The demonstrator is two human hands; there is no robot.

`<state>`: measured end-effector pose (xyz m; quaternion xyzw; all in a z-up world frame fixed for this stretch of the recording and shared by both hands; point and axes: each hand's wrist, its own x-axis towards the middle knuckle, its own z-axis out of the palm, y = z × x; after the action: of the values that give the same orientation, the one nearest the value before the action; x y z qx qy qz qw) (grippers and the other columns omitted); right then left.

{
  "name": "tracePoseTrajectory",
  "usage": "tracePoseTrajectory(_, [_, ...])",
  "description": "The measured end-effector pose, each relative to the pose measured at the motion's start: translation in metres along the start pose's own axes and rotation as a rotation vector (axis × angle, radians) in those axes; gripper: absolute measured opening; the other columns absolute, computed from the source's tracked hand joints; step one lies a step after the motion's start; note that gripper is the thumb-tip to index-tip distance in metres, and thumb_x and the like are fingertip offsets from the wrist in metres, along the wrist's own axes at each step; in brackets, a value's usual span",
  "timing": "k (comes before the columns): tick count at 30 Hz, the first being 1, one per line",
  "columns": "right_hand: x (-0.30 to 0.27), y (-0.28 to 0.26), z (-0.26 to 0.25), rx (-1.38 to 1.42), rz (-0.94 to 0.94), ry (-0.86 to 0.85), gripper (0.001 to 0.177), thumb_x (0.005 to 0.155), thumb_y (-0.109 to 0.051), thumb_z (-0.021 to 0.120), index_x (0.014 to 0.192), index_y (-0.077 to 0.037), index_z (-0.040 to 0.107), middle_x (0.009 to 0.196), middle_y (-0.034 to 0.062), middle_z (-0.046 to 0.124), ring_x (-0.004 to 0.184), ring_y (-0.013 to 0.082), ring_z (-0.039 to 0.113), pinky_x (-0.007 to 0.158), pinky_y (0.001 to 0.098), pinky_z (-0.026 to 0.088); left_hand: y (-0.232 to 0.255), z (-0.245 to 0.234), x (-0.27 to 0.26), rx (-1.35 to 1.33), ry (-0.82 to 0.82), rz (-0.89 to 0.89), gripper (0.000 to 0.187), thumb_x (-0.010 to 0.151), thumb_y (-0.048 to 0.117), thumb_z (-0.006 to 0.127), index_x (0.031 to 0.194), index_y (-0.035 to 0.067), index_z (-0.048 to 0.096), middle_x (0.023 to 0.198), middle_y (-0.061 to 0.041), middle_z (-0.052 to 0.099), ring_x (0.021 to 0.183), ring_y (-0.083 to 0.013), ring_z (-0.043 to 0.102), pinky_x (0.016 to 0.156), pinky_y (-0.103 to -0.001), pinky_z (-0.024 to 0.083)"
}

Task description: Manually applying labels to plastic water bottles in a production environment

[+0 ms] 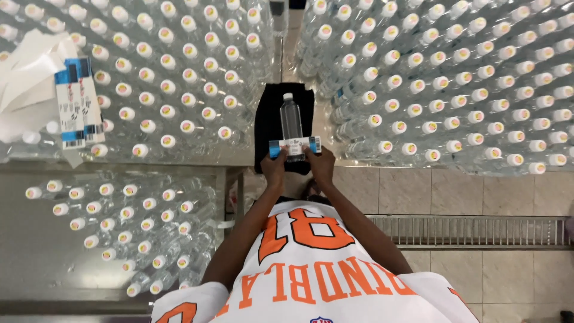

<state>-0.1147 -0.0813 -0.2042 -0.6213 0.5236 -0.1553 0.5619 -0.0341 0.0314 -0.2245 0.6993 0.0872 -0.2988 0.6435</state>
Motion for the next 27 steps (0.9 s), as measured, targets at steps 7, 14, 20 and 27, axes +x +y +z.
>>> tracePoseTrajectory(7, [-0.025,-0.031,-0.003,0.010,0.091,-0.179,0.081,0.093,-0.063,0.086,0.140,-0.002,0.058,0.125,0.0268,0.072,0.111,0.0355,0.077,0.104,0.0557,0.055,0.002,0.001,0.007,-0.058,0.065,-0.086,0.034,0.094,0.036,0.090,0.103,0.008,0.072,0.093,-0.006,0.069,0.086,-0.0186,0.066,0.089,-0.048,0.050])
tracePoseTrajectory(14, [-0.043,-0.048,0.007,0.151,0.041,-0.177,0.102,0.087,-0.043,0.095,0.154,0.008,0.038,0.154,0.0371,0.053,0.152,0.0521,0.044,0.128,0.0658,0.034,-0.008,0.002,0.013,-0.103,0.097,-0.166,0.036,0.092,0.031,0.090,0.106,0.006,0.069,0.095,-0.006,0.064,0.084,-0.0167,0.068,0.089,-0.045,0.050])
tracePoseTrajectory(20, [-0.020,-0.031,0.018,0.473,0.116,-0.225,0.070,0.089,-0.029,0.097,0.139,-0.003,0.055,0.105,0.0027,0.065,0.095,0.0134,0.066,0.088,0.0317,0.059,0.001,0.006,0.011,-0.198,0.081,-0.168,0.035,0.093,0.030,0.089,0.108,0.005,0.070,0.097,-0.007,0.067,0.088,-0.0173,0.072,0.091,-0.043,0.057])
tracePoseTrajectory(27, [-0.037,-0.047,-0.014,0.574,0.178,-0.141,0.088,0.079,-0.026,0.104,0.139,0.003,0.047,0.109,0.0094,0.062,0.092,0.0202,0.072,0.086,0.0391,0.066,0.026,0.002,-0.023,-0.369,-0.032,-0.103,0.041,0.095,0.023,0.090,0.118,-0.003,0.067,0.108,-0.011,0.062,0.105,-0.0237,0.071,0.102,-0.044,0.063])
